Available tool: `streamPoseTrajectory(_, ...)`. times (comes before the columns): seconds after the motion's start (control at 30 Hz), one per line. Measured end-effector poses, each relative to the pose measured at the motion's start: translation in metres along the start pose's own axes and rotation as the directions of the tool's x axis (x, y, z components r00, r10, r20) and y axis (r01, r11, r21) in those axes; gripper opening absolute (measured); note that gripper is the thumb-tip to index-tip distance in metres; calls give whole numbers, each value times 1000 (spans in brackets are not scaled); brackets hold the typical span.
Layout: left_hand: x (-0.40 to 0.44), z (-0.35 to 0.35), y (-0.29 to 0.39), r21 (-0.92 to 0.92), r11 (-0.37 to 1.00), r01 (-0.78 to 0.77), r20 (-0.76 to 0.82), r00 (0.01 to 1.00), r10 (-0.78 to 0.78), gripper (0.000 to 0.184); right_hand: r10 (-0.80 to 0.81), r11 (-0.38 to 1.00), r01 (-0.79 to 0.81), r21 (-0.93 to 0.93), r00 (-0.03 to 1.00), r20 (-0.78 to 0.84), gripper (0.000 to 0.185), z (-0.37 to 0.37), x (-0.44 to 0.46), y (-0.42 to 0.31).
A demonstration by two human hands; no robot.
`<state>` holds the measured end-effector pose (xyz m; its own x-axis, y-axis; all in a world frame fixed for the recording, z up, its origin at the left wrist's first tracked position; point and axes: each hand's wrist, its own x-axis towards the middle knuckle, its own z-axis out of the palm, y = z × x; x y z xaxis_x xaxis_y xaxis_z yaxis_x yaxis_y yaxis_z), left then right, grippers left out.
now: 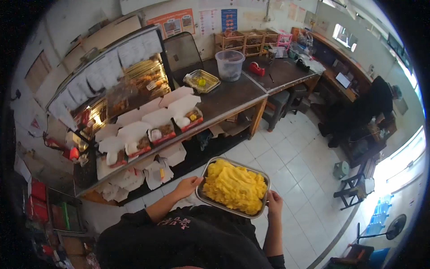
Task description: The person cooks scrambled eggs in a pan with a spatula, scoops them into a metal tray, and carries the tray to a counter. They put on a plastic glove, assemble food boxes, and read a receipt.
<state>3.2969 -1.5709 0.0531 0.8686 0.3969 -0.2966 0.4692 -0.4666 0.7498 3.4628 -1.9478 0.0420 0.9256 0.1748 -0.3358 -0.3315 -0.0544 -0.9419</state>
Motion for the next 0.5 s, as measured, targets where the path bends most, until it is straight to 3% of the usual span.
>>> streamPoseTrajectory(0.13,145,4,56,5,993,118,58,991,-118,63,-14,995,17,-100,1000,25,28,13,174,-51)
streamPoseTrajectory(0.2,216,16,68,-122,990,75,-168,981,-95,66,-22,990,33,-137,996,81,28,24,271,-78)
streamPoseTrajectory(0.27,295,17,67,-156,980,126,-197,968,-156,68,-87,960,133,-246,978,188,33,56,354,-108)
streamPoseTrajectory(0.33,371,9,59,-168,971,170,-223,953,-206,71,-43,958,115,-261,963,267,34,93,440,-133)
streamPoseTrajectory(0.4,438,-4,61,-122,948,295,-263,911,-317,85,-20,961,122,-249,927,375,34,135,520,-149)
streamPoseTrajectory(0.5,506,-37,80,-128,896,425,-222,868,-443,95,15,941,122,-314,916,402,35,192,637,-133)
